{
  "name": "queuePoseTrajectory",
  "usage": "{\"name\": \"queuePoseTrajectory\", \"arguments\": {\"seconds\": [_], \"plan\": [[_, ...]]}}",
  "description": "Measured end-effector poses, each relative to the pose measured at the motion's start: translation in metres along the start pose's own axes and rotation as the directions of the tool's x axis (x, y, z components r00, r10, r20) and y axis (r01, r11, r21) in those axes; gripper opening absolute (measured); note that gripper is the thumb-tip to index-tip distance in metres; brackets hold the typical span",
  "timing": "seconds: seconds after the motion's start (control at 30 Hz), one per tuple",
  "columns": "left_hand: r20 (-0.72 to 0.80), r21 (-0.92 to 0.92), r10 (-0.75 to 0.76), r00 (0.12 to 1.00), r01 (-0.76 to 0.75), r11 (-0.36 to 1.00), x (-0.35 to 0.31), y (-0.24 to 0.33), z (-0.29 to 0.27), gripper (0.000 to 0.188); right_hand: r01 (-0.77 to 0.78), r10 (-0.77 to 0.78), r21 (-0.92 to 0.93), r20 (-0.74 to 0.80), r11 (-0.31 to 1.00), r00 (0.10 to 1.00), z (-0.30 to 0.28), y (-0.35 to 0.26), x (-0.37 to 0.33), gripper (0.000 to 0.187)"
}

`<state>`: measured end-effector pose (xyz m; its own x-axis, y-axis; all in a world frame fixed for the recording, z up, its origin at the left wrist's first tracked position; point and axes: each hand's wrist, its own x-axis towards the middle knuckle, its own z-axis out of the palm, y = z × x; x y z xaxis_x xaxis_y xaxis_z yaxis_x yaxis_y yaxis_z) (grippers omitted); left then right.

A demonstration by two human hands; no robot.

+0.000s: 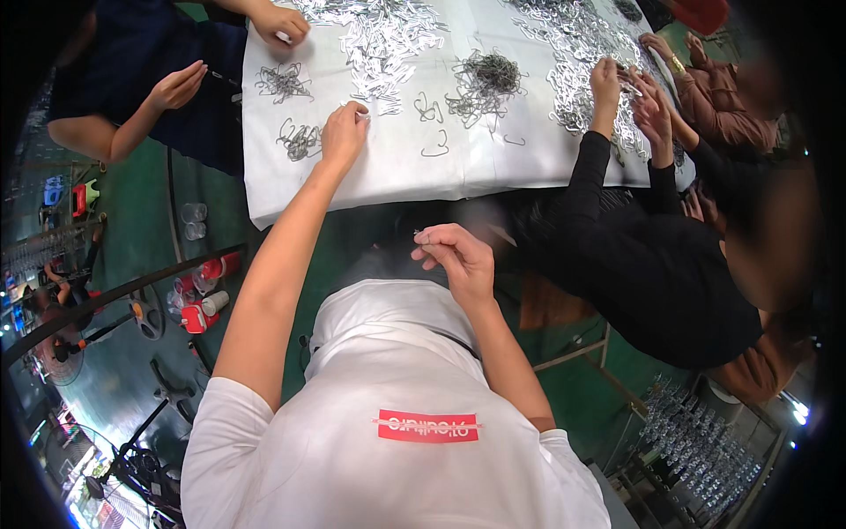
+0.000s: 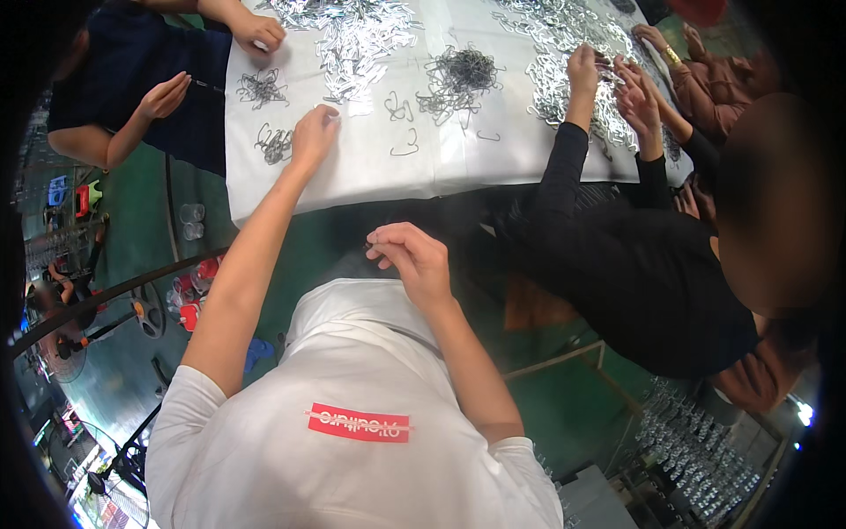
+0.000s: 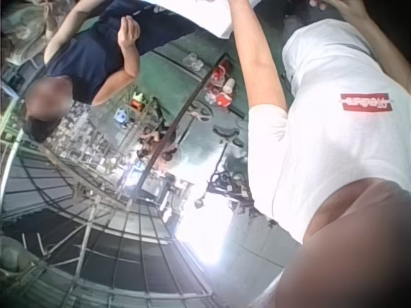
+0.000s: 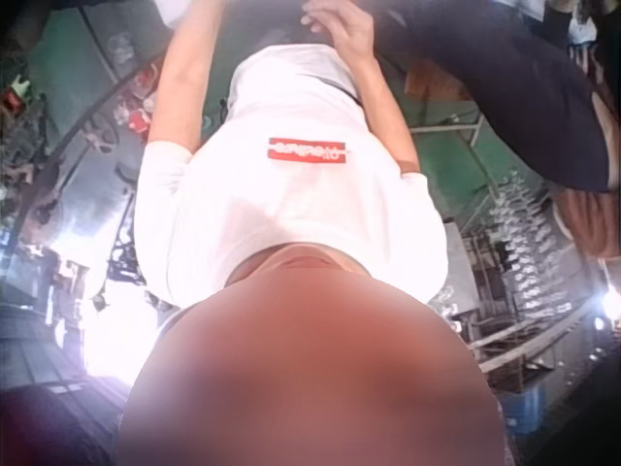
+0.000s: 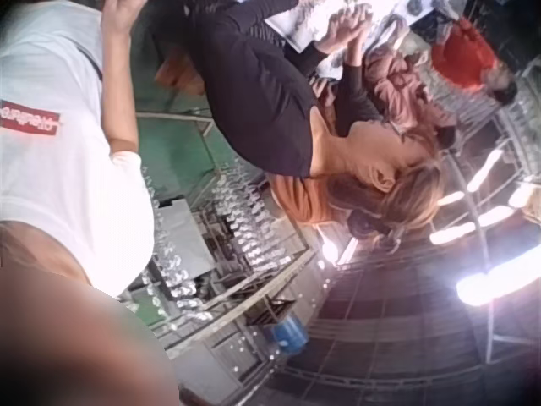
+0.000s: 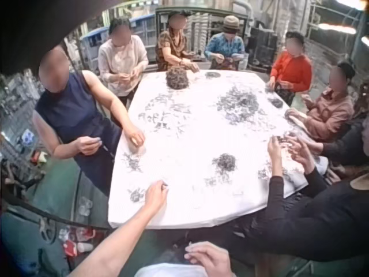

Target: The person assembles small metal hooks and fasteners by hand at a table, then hangs the assembled chains onto a metal rack. They repeat this cycle of picking parts, linking them, and hanging the finished chains.

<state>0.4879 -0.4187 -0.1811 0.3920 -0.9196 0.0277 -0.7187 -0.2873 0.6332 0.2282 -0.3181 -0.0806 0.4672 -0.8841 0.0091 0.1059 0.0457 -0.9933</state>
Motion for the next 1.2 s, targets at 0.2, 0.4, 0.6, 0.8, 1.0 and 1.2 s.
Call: {"name": "queuePoseTrajectory", "arguments": {"seconds": [0.2,0.4,0.6,0.8,1.0,1.2], "plan": [[0.213,-0.619,-0.041,0.976,0.167,0.768,-0.082,0.051,-0.036,0.014,-0.023,0.023,0.005,-0.009,1.000,1.000,0.009,0.006,-0.006,0.008],[0.334,-0.797,-0.035,0.942,0.302,0.522,-0.144,0.095,-0.077,0.012,-0.059,0.063,0.087,-0.045,0.994,0.997,0.016,0.010,-0.002,0.009],[0.314,-0.793,-0.033,0.949,0.281,0.541,-0.160,0.106,-0.090,0.012,-0.052,0.056,0.107,-0.031,0.993,0.998,0.019,0.010,0.001,0.010],[0.238,-0.798,-0.022,0.971,0.209,0.565,-0.162,0.104,-0.087,0.011,-0.088,0.088,0.078,0.000,0.993,0.996,0.015,0.015,0.008,0.011],[0.180,-0.727,0.084,0.980,0.075,0.682,-0.162,0.094,-0.081,0.011,0.026,-0.030,-0.104,-0.037,0.994,0.999,0.003,0.017,0.018,0.014],[0.038,-0.726,0.081,0.996,-0.029,0.688,-0.157,0.092,-0.066,0.013,-0.099,-0.022,-0.597,-0.192,0.796,0.981,-0.047,0.056,0.122,0.013]]}}
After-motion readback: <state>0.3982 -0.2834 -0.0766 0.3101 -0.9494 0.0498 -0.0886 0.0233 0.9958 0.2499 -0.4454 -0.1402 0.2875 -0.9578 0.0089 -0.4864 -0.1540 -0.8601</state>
